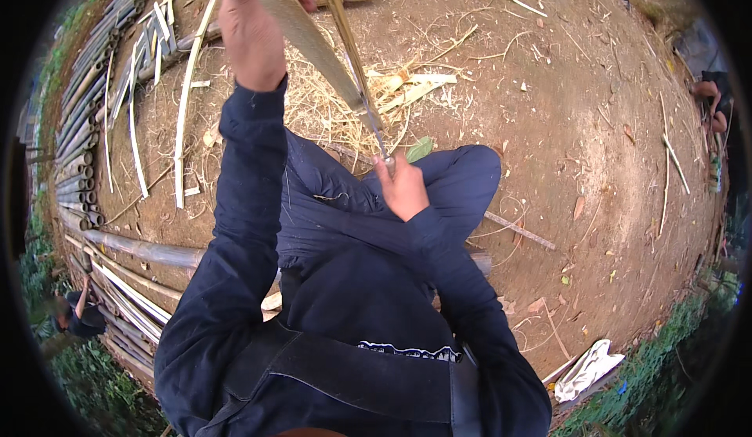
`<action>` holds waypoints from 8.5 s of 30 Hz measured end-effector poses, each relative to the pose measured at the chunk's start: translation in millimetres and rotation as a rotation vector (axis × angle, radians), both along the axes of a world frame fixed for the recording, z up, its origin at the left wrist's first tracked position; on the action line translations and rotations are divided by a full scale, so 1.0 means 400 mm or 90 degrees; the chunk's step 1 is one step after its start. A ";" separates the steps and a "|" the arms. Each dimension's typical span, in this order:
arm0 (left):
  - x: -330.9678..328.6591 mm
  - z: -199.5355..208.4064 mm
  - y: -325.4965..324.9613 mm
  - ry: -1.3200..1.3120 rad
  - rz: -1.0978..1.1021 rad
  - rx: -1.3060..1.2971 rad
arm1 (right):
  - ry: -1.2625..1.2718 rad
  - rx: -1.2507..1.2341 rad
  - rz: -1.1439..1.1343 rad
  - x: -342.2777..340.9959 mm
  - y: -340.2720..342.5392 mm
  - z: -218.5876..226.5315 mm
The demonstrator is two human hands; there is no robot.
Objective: The person uses a blade to shave thin strips from a bamboo stalk while sitting on the ground, then continues to refine the edges of the resulting bamboo pieces.
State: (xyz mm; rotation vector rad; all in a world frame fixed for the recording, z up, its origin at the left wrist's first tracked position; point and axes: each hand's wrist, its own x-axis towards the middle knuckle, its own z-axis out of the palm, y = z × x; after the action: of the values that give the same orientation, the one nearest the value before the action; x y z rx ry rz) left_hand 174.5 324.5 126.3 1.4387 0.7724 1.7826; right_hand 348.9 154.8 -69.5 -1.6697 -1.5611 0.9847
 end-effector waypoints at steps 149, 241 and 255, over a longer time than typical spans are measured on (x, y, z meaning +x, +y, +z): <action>-0.070 0.600 -0.187 -0.064 -0.075 0.123 | 0.081 0.105 -0.108 -0.114 -0.129 0.294; 0.086 0.493 -0.149 0.003 -0.155 0.082 | 0.288 -0.419 0.000 0.067 0.135 0.285; 0.129 0.462 -0.189 -0.065 -0.330 0.178 | 0.658 -0.414 -0.134 0.015 0.086 0.300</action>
State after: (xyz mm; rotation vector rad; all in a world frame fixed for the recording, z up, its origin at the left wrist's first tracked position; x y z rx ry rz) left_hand 225.9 248.7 311.2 1.5365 0.0757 1.5744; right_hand 354.9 189.3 50.5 -1.2498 -0.3853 1.9361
